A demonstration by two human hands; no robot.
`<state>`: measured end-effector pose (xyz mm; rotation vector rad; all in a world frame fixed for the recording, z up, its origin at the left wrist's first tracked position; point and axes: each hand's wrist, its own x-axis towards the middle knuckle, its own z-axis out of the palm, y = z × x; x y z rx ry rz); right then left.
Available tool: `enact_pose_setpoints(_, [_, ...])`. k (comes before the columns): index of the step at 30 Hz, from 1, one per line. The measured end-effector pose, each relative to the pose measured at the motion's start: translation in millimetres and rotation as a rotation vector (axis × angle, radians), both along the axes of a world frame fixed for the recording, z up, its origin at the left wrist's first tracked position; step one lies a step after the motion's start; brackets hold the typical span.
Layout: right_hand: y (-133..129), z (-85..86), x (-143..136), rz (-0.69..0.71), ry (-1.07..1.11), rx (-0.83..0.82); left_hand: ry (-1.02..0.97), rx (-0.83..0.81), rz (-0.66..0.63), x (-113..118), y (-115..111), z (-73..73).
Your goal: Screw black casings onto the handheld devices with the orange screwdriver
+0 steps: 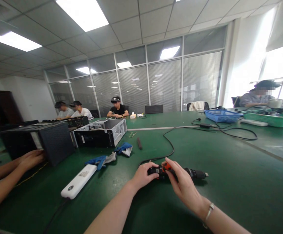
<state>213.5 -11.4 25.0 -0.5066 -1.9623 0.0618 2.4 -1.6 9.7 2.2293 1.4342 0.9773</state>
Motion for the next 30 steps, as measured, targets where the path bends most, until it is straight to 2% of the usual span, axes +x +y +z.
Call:
enact_pose_setpoints(11, [-1.7, -1.0, 1.4, -0.012, -0.017, 0.012, -0.018, 0.014, -0.011, 0.0, 0.8, -1.0])
enact_pose_setpoints(18, [-3.0, 1.8, 1.0, -0.072, -0.002, 0.042, -0.020, 0.016, -0.015, 0.1, 0.1, -0.4])
enact_pose_setpoints(25, [-2.5, 1.2, 1.7, 0.023, -0.013, 0.038, -0.015, -0.008, -0.012, -0.3, 0.7, 0.1])
enact_pose_setpoints(30, [-1.4, 1.4, 1.7, -0.051, 0.007, 0.076, -0.024, -0.006, -0.007, 0.2, 0.2, 0.9])
